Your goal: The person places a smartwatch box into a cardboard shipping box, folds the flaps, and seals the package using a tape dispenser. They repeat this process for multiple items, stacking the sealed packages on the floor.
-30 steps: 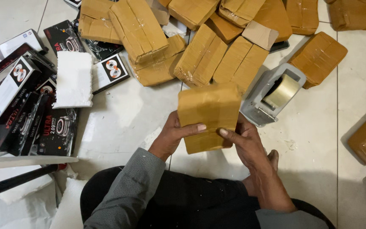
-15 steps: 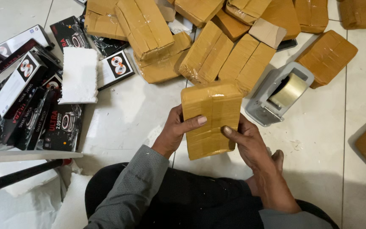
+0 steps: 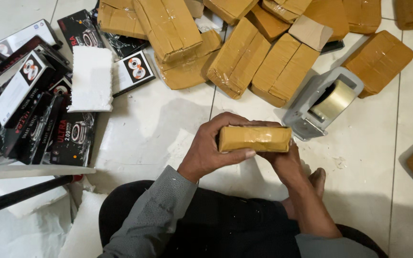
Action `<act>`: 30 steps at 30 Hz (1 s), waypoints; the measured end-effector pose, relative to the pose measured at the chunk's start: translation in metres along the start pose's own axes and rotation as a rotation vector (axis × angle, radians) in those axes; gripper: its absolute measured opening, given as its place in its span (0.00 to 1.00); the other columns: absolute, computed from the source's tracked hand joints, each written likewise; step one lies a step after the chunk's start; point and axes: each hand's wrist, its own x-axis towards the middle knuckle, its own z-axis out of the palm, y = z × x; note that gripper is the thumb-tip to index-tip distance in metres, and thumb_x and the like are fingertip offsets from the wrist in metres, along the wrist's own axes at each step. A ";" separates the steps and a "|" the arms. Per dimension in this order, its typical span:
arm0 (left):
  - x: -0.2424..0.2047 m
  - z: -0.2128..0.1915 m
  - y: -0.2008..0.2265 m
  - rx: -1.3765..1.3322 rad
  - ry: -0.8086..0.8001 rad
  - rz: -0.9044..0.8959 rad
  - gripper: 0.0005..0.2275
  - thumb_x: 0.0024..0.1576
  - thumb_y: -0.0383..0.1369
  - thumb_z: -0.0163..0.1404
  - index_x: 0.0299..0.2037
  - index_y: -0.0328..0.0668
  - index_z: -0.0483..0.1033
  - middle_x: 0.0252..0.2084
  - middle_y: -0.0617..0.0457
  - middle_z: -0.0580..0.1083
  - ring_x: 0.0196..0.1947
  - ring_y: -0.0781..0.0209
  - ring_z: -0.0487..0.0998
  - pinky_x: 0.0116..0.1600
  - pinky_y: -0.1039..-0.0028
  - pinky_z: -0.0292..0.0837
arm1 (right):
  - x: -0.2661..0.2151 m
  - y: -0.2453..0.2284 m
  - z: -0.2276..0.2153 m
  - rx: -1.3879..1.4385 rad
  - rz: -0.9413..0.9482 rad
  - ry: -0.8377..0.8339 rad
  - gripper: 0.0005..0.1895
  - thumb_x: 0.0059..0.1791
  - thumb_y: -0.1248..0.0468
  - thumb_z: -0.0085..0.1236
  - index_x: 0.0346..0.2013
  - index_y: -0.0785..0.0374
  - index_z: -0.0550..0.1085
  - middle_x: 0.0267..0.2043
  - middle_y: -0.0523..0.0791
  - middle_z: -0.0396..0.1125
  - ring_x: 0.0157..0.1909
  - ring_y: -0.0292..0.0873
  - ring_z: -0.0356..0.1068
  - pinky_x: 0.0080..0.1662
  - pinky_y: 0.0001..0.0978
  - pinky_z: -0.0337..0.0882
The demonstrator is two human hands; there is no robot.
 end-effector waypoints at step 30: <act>0.015 -0.020 -0.074 -0.357 0.318 -0.705 0.28 0.61 0.53 0.44 0.56 0.33 0.74 0.46 0.51 0.78 0.45 0.63 0.79 0.52 0.69 0.73 | -0.022 -0.039 -0.002 -0.379 -0.558 -0.151 0.36 0.48 0.44 0.60 0.64 0.61 0.70 0.59 0.51 0.71 0.64 0.52 0.70 0.64 0.44 0.68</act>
